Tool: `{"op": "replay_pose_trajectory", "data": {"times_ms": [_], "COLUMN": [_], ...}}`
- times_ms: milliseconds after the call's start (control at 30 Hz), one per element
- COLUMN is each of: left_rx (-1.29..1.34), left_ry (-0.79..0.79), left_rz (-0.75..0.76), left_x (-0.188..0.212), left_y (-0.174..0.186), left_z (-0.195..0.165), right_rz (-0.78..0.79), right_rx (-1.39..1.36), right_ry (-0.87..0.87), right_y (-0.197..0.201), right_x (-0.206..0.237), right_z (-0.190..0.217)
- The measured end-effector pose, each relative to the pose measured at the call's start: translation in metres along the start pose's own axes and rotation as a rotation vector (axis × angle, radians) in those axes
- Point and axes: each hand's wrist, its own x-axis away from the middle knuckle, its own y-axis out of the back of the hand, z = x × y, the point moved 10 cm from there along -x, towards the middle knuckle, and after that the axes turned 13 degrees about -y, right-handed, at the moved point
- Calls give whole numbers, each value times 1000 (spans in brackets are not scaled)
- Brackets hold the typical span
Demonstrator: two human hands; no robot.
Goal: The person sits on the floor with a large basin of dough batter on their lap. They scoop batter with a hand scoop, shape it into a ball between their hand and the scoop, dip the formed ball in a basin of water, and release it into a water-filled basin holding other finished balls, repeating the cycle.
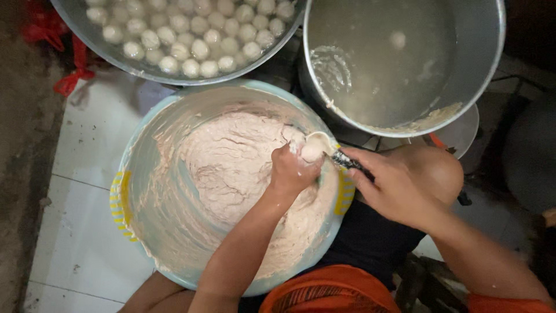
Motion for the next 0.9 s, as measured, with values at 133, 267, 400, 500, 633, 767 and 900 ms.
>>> {"op": "replay_pose_trajectory", "data": {"times_ms": [133, 267, 400, 500, 633, 767, 900], "left_rx": [-36, -126, -364, -123, -22, -21, -294], "left_ry": [106, 67, 144, 548, 256, -32, -160], "left_rz": [99, 50, 228, 180, 44, -91, 40], "left_x": [18, 31, 46, 67, 32, 2, -7], "left_y": [-21, -22, -31, -30, -28, -12, -17], "left_z": [29, 53, 79, 103, 51, 2, -19], "right_rz": [94, 410, 343, -23, -229, -191, 35], "right_rx": [-148, -349, -253, -80, 233, 278, -14], "right_ry": [198, -200, -198, 100, 86, -262, -102], "right_y": [-6, -34, -5, 52, 80, 85, 45], "right_x": [4, -15, -30, -34, -49, -51, -29], "right_z": [17, -25, -42, -25, -19, -45, -28]}}
